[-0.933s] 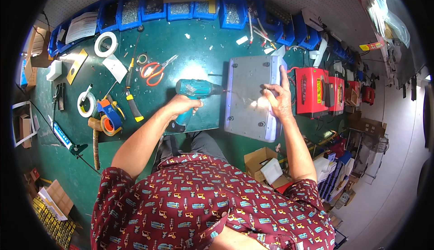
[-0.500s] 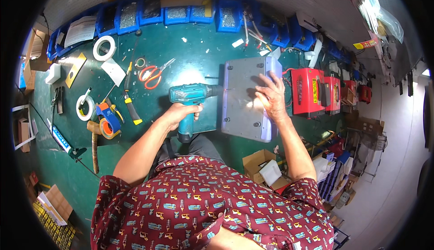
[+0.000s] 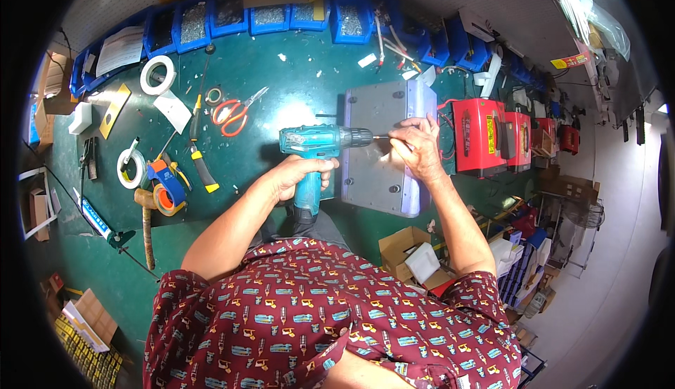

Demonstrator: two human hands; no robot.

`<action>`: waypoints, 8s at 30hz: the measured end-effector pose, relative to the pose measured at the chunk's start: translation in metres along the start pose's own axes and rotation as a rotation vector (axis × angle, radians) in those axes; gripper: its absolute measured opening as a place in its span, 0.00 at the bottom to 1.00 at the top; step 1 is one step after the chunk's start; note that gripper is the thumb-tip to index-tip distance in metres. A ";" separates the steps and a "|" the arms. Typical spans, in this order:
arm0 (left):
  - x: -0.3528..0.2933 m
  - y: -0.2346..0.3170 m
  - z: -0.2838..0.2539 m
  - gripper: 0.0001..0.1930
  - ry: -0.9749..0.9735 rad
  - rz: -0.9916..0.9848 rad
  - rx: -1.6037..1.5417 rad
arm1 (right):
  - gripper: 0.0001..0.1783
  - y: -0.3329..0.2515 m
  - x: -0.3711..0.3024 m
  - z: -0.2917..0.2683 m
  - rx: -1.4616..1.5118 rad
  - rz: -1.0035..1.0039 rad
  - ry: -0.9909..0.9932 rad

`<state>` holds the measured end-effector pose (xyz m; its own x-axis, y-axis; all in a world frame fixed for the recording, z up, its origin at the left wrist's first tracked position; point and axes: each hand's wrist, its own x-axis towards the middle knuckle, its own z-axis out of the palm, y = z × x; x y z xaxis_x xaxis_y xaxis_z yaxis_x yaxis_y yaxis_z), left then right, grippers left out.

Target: The person unpacks a metal box from a cardboard package, then uses a multimeter to test the terminals on the box. After testing, the person uses a cordless drill to drive screws into the metal box, securing it on the workbench.

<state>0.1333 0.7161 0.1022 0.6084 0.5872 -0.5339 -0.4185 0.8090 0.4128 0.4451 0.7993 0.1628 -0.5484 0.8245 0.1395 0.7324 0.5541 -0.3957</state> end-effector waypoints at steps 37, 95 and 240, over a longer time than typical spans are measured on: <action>-0.042 -0.094 -0.057 0.13 0.207 0.278 0.753 | 0.10 0.014 -0.008 -0.007 0.016 0.077 0.040; -0.002 -0.025 0.007 0.17 0.041 0.044 0.016 | 0.10 0.008 -0.002 -0.006 0.050 0.059 -0.065; -0.066 -0.059 -0.103 0.23 0.833 0.575 1.500 | 0.24 -0.142 0.104 0.311 0.780 0.458 0.176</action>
<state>0.0486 0.6321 0.0369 -0.0356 0.9949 -0.0945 0.7538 0.0888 0.6510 0.1586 0.7705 -0.0483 -0.1553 0.9853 -0.0711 0.3483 -0.0127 -0.9373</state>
